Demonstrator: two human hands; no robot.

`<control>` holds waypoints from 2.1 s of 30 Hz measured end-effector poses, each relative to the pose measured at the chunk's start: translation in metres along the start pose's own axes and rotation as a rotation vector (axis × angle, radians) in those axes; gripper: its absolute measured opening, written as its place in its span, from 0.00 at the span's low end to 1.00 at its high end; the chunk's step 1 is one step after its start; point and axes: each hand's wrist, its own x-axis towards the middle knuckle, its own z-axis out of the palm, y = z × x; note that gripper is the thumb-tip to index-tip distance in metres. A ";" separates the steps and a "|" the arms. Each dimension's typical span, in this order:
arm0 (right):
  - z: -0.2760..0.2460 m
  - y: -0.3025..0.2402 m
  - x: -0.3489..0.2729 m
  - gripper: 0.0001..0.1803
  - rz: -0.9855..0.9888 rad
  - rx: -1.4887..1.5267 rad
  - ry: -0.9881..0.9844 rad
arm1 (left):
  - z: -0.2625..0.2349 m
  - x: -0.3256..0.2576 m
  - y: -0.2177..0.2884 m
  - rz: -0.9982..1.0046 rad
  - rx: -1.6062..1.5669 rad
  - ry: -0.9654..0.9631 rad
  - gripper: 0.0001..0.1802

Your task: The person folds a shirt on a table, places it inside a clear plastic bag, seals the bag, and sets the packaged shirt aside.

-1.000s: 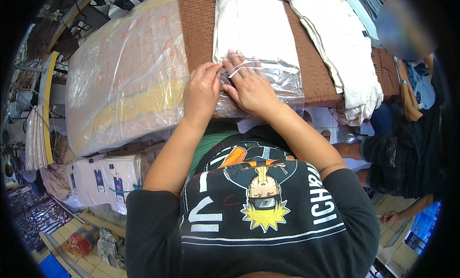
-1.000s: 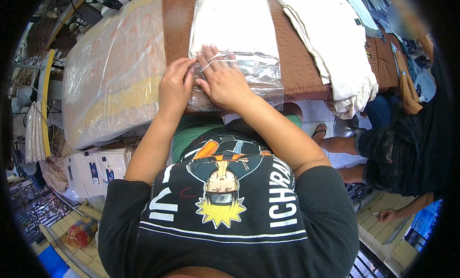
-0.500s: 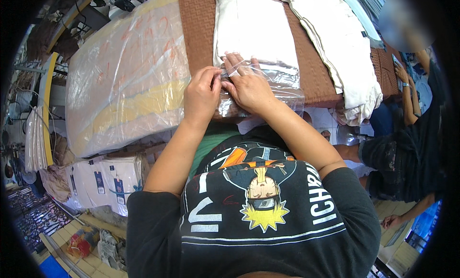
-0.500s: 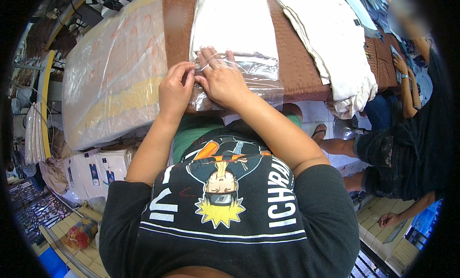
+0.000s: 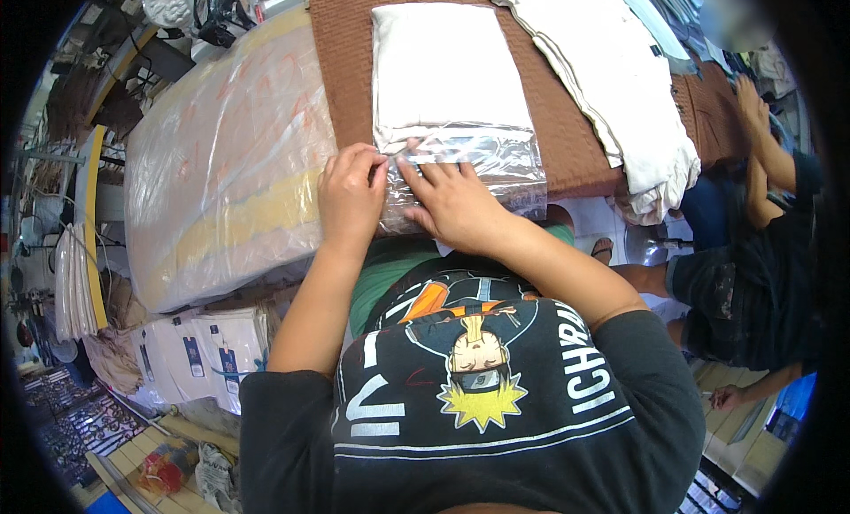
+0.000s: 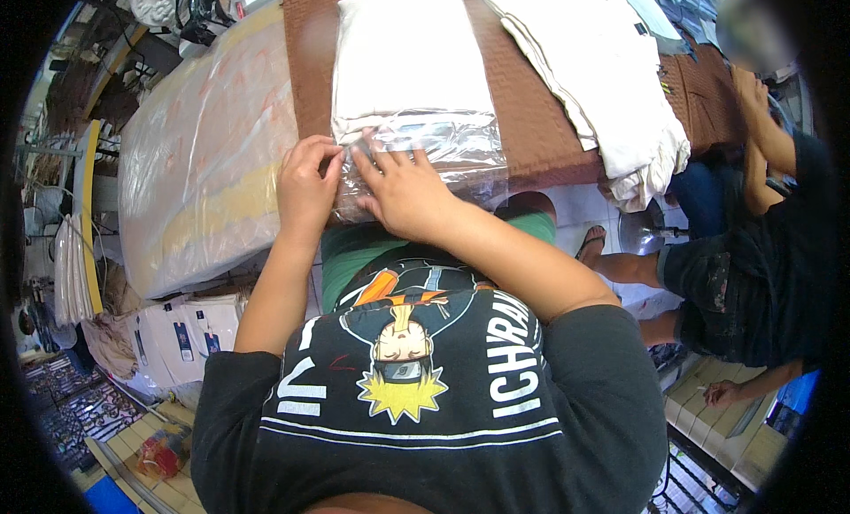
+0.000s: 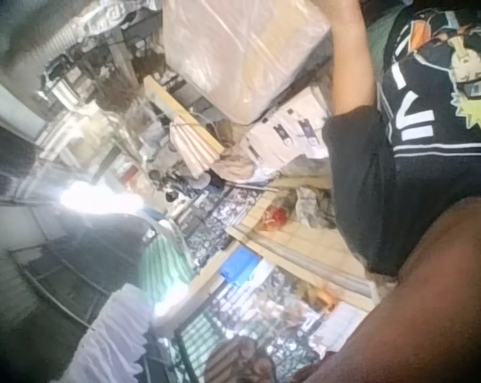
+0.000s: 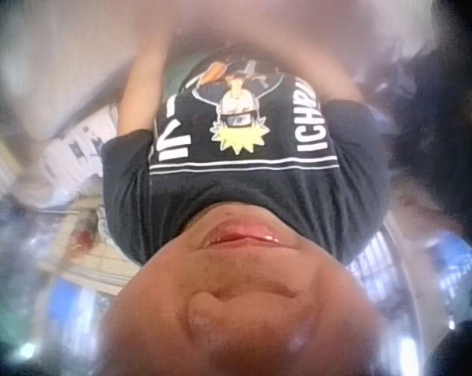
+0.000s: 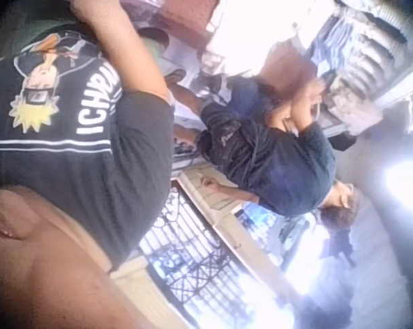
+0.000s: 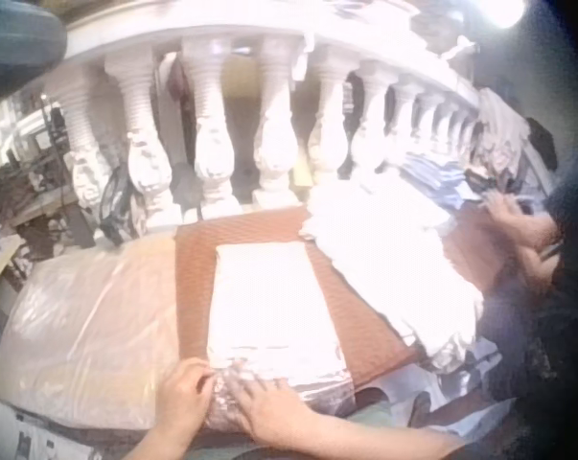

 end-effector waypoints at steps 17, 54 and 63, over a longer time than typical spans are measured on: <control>-0.075 0.151 0.138 0.23 0.152 0.136 0.789 | 0.098 0.198 0.013 0.198 0.062 0.097 0.23; -0.067 0.142 -0.062 0.17 0.928 1.180 0.009 | -0.023 0.039 -0.026 -0.877 -0.610 -0.491 0.19; -0.059 0.126 -0.061 0.10 0.870 1.111 0.008 | -0.025 0.032 -0.022 -0.827 -0.551 -0.534 0.09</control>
